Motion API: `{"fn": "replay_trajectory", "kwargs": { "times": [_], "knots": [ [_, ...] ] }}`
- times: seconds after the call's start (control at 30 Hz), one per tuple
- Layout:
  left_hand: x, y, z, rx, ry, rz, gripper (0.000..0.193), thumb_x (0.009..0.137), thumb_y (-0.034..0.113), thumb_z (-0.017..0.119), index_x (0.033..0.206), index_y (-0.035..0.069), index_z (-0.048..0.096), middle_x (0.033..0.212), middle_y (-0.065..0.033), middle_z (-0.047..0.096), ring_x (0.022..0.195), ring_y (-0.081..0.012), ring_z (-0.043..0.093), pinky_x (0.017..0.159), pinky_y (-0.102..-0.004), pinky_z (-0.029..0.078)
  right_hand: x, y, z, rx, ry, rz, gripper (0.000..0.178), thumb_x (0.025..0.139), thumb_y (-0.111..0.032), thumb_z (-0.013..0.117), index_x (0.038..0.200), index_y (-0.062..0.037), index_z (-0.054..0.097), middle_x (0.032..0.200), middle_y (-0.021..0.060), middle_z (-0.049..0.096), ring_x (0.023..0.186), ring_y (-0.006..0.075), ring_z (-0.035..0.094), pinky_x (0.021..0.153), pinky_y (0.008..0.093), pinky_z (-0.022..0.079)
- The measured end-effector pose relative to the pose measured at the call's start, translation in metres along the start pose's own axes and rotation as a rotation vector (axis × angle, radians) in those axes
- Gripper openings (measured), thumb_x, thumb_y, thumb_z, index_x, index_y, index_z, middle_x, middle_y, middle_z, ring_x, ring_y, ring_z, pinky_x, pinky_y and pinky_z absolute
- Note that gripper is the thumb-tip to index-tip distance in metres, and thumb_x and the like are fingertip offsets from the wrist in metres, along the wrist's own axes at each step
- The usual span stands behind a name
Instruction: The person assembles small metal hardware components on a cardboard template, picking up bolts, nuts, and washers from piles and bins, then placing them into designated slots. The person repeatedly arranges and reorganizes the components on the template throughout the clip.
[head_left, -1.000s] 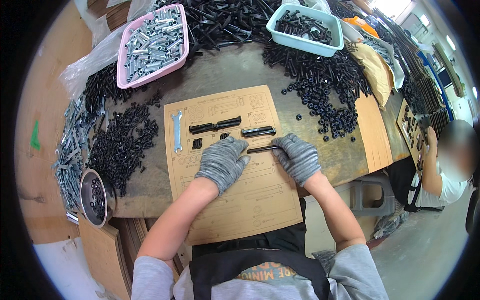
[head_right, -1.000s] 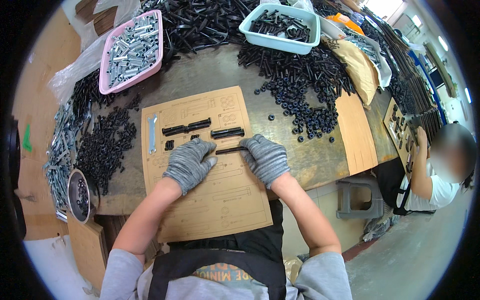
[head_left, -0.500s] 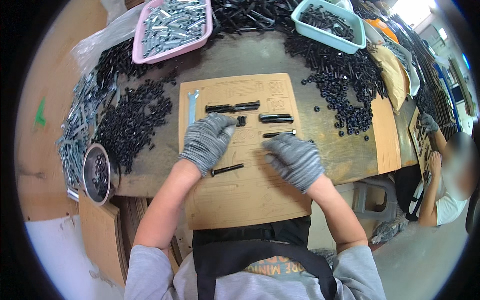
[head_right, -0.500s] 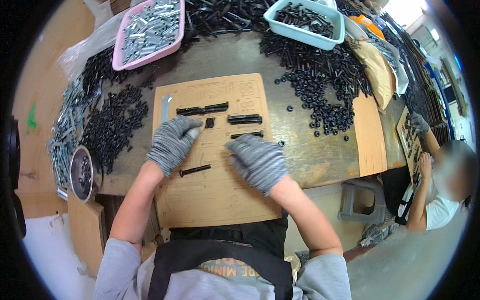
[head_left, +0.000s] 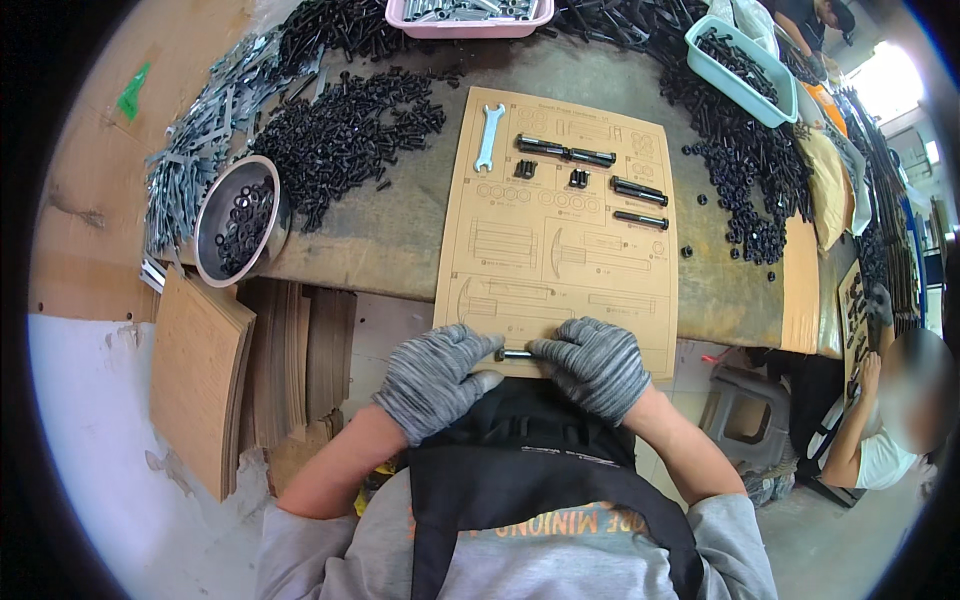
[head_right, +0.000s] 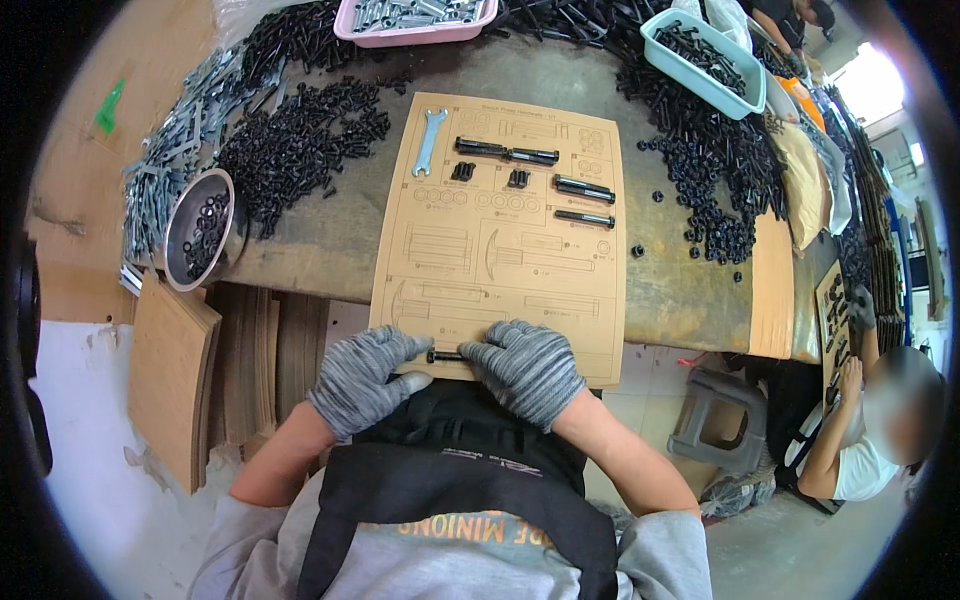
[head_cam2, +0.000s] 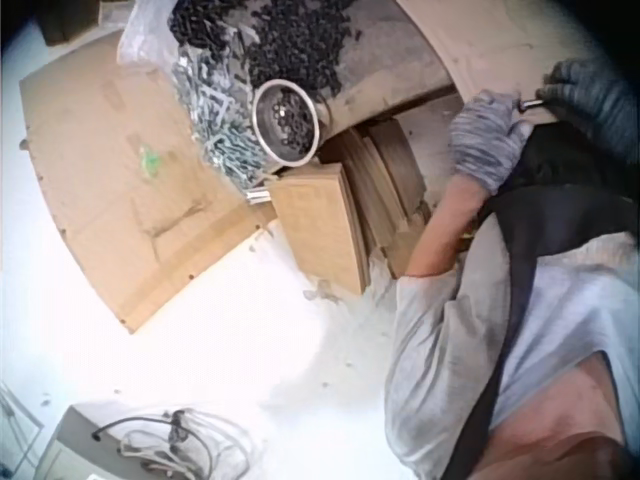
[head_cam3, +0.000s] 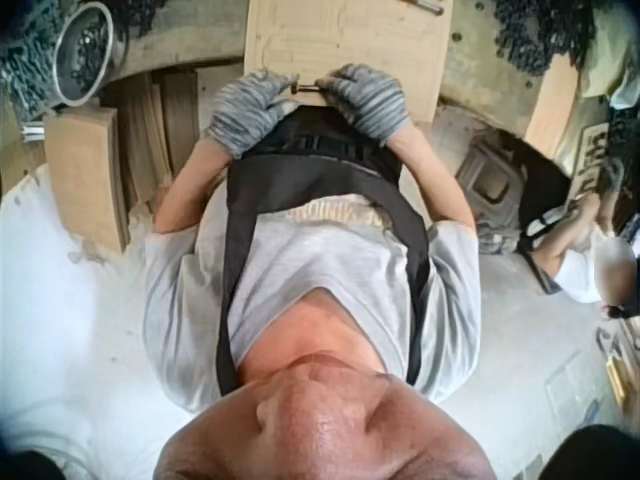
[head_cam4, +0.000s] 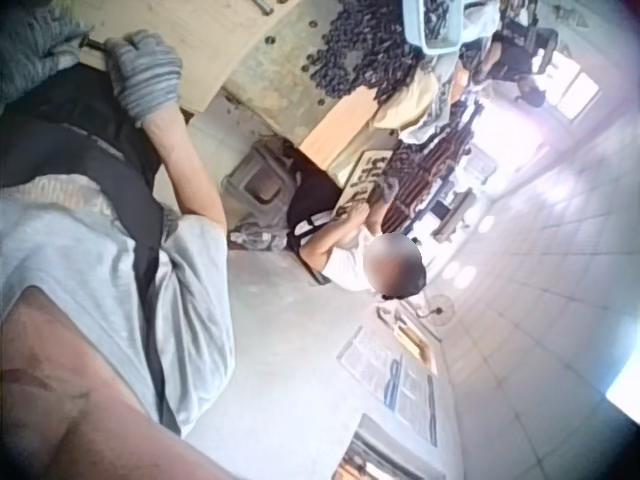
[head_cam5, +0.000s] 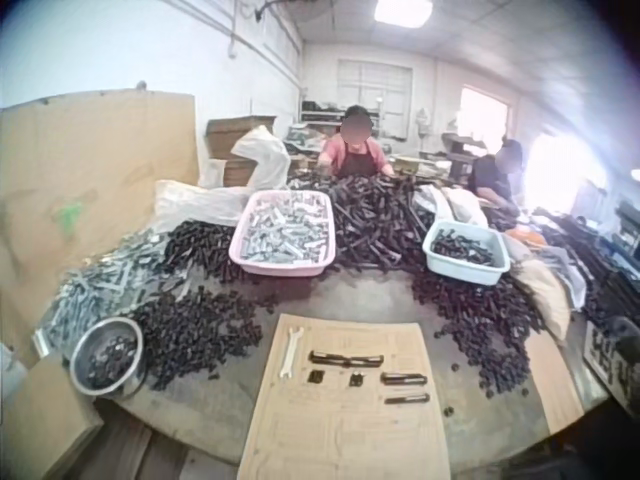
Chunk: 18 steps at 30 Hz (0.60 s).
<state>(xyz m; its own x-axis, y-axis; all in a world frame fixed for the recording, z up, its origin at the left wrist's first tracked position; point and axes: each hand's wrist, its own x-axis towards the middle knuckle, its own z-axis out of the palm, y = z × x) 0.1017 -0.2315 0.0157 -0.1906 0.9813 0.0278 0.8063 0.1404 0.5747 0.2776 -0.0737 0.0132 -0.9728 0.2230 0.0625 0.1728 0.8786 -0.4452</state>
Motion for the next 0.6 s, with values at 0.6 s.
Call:
{"fn": "replay_trajectory", "kwargs": {
  "times": [0.6],
  "knots": [
    [0.015,-0.058,0.033,-0.595,0.457,-0.265,0.055,0.09,0.026,0.059,0.134,-0.002,0.043,0.135,-0.0197,0.048,0.125,-0.031,0.046,0.107,-0.0383,0.034,-0.053,0.072,-0.014,-0.001,0.622,0.538,0.062,0.081,-0.022,0.068,0.133,0.0005,0.044,0.132,0.0238,0.048,0.123,0.0367,0.046,0.105,0.0414,0.037]
  ]
}}
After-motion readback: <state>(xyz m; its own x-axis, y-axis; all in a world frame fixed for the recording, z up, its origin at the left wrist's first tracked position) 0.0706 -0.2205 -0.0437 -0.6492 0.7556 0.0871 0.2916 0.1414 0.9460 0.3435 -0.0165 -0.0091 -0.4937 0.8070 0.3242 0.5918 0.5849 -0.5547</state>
